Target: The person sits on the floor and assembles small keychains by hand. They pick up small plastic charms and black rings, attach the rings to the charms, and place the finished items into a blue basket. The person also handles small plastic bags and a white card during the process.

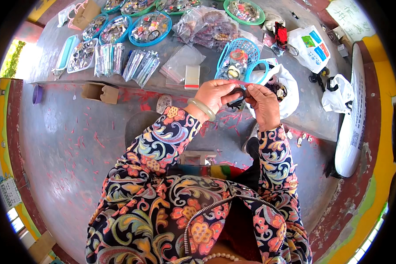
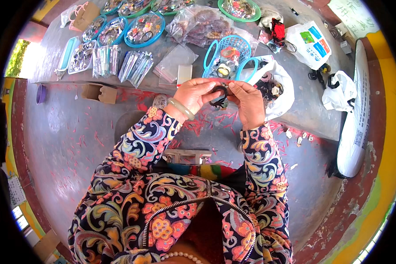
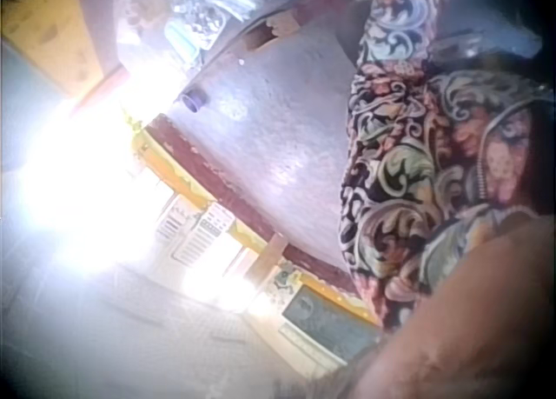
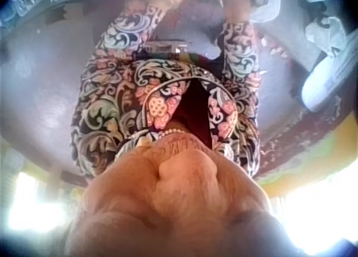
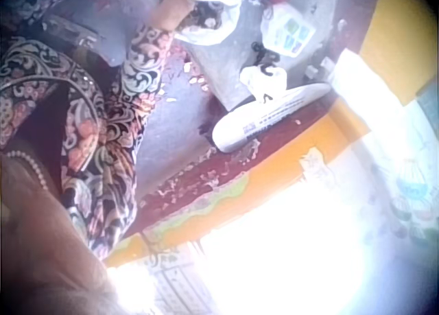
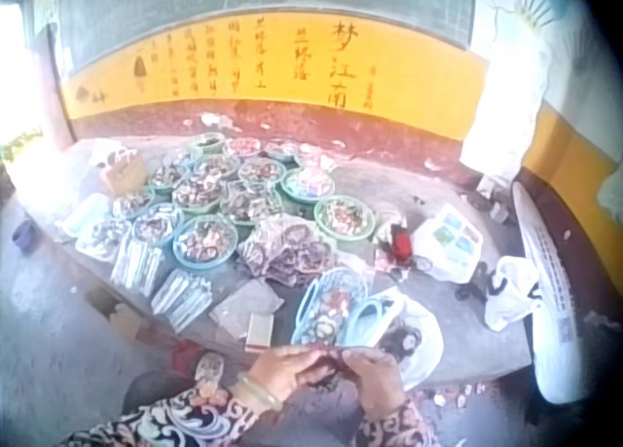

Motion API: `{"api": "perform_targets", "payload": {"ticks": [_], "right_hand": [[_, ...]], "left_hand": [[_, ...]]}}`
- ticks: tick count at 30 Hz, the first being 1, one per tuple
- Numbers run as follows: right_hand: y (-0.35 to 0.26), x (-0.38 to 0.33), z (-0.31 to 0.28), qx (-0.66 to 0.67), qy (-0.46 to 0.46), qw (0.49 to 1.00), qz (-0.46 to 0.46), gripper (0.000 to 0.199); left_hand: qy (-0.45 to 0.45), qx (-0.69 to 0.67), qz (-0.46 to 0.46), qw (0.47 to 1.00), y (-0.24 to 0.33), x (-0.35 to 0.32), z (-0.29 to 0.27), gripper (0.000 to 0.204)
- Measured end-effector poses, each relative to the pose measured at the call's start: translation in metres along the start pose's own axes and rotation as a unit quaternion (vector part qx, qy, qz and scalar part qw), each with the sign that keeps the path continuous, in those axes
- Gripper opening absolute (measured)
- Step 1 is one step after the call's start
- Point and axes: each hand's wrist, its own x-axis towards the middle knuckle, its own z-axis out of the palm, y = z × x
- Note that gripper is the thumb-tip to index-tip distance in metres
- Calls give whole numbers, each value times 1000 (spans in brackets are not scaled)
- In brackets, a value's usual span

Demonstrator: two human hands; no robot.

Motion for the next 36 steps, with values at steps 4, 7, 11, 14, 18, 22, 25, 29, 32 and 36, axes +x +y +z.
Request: {"api": "perform_targets", "payload": {"ticks": [4,7,11,14,18,22,25,29,32,36], "right_hand": [[3,-2,-1,-40,35,998,-37,15],[6,-2,0,-4,49,998,-49,13],[7,2,-8,57,21,998,-1,13],[4,0,-8,58,22,998,12,13],[-1,-3,-4,4,67,997,-23,13],[-2,0,-5,-205,142,953,-171,13],[-5,-8,3,-405,119,837,-349,10],[1,-11,18,-518,73,724,-449,12],[3,-12,20,-560,68,696,-444,12],[5,-12,18,-572,62,694,-433,12]], "left_hand": [[-7,-22,-17,1000,-2,2,1,18],[-18,-18,-15,1000,-1,-1,4,17],[-15,-2,-17,1000,-6,3,3,17],[-17,3,-18,1000,-7,5,2,17],[-10,22,-6,1000,-8,5,1,17],[24,52,8,998,-12,7,-1,19],[16,93,13,995,-16,6,1,20],[10,210,41,977,-20,8,0,22],[8,366,76,928,-20,7,2,21],[5,467,166,869,-22,3,6,18]]}}
